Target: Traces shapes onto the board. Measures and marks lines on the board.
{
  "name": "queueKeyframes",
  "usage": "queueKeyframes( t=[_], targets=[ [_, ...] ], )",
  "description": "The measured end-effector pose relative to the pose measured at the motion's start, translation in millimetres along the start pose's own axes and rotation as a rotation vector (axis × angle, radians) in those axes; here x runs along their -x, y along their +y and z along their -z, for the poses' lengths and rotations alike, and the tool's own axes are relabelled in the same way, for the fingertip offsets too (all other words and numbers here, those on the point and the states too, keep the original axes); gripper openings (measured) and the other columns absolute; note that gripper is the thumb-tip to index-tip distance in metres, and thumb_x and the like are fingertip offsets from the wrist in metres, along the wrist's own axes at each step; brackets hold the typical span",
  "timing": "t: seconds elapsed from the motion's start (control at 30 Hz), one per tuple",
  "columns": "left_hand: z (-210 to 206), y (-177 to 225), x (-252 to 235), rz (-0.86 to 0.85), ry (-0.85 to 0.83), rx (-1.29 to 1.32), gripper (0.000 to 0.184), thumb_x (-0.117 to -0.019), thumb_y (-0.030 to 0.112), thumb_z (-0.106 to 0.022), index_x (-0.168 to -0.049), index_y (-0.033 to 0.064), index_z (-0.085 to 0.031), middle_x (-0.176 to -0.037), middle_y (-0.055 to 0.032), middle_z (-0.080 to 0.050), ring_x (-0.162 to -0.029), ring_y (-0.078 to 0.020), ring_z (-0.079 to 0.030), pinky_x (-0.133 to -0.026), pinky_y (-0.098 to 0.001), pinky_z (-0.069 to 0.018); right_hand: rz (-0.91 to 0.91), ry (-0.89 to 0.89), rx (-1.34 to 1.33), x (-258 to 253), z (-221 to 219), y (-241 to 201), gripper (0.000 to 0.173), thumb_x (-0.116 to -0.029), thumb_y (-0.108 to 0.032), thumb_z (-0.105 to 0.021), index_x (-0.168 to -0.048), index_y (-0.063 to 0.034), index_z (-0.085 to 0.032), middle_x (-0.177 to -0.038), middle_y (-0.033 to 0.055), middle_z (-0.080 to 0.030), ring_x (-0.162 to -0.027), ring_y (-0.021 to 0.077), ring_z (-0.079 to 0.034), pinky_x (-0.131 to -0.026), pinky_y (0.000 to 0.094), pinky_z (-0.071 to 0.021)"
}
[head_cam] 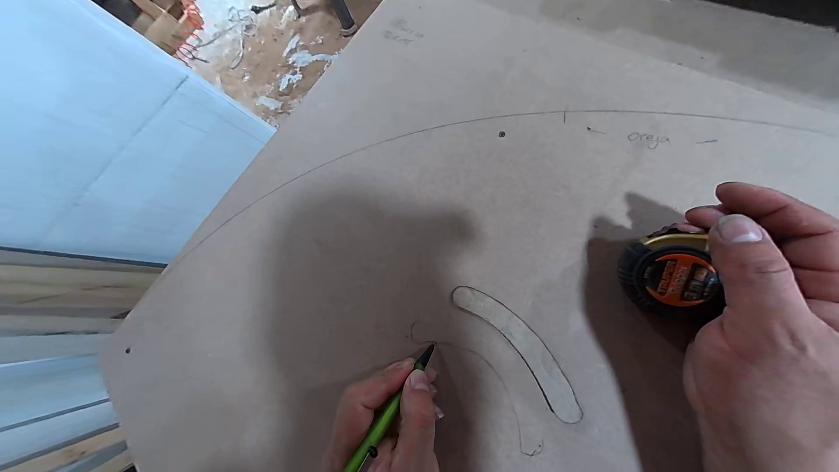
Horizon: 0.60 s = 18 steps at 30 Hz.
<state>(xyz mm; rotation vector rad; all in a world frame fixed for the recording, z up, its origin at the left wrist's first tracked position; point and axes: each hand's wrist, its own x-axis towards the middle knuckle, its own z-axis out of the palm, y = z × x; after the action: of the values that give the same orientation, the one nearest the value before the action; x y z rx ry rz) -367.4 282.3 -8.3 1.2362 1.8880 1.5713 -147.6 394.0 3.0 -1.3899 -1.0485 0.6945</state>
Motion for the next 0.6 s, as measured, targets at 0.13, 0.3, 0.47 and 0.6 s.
queueKeyframes(
  t=[0.13,0.3,0.47,0.6],
  targets=[
    [1.3,-1.3,0.2,-0.022,-0.030,-0.022,0.005,-0.0975,0.003,-0.062,-0.100,0.0045,-0.067,-0.086,-0.0018,-0.073,-0.065,-0.0077,-0.070,-0.053,-0.0193,-0.0590,-0.008,0.003,-0.017,0.6,-0.3,-0.2,0.032,-0.1070,-0.022,-0.053,-0.133,-0.0056,-0.060,-0.116,0.0002,-0.068,-0.103,0.0101,-0.067,-0.091,0.0263,-0.0564],
    [2.4,-2.5,0.4,-0.041,-0.068,-0.032,0.005,-0.0979,0.006,-0.063,-0.101,0.0068,-0.067,-0.088,-0.0011,-0.074,-0.066,-0.0075,-0.070,-0.054,-0.0193,-0.0589,-0.001,-0.001,-0.006,0.5,-0.5,-1.4,0.032,-0.1071,-0.023,-0.053,-0.133,-0.0058,-0.061,-0.115,-0.0002,-0.068,-0.103,0.0093,-0.067,-0.091,0.0261,-0.0559],
    [2.5,-2.1,1.3,-0.051,-0.091,-0.042,0.005,-0.0976,0.007,-0.064,-0.101,0.0067,-0.068,-0.088,-0.0019,-0.074,-0.067,-0.0086,-0.070,-0.054,-0.0201,-0.0593,-0.004,0.001,0.005,1.0,-0.4,-2.1,0.032,-0.1073,-0.024,-0.053,-0.133,-0.0062,-0.060,-0.115,-0.0008,-0.068,-0.101,0.0083,-0.066,-0.089,0.0245,-0.0560],
    [3.5,-3.5,1.2,-0.070,-0.125,-0.051,0.005,-0.0978,0.009,-0.065,-0.102,0.0085,-0.068,-0.089,-0.0015,-0.074,-0.067,-0.0087,-0.070,-0.054,-0.0202,-0.0590,-0.005,0.001,0.024,1.2,-0.3,-3.0,0.032,-0.1072,-0.024,-0.053,-0.133,-0.0065,-0.060,-0.115,-0.0006,-0.068,-0.101,0.0085,-0.066,-0.090,0.0250,-0.0559]
  ],
)
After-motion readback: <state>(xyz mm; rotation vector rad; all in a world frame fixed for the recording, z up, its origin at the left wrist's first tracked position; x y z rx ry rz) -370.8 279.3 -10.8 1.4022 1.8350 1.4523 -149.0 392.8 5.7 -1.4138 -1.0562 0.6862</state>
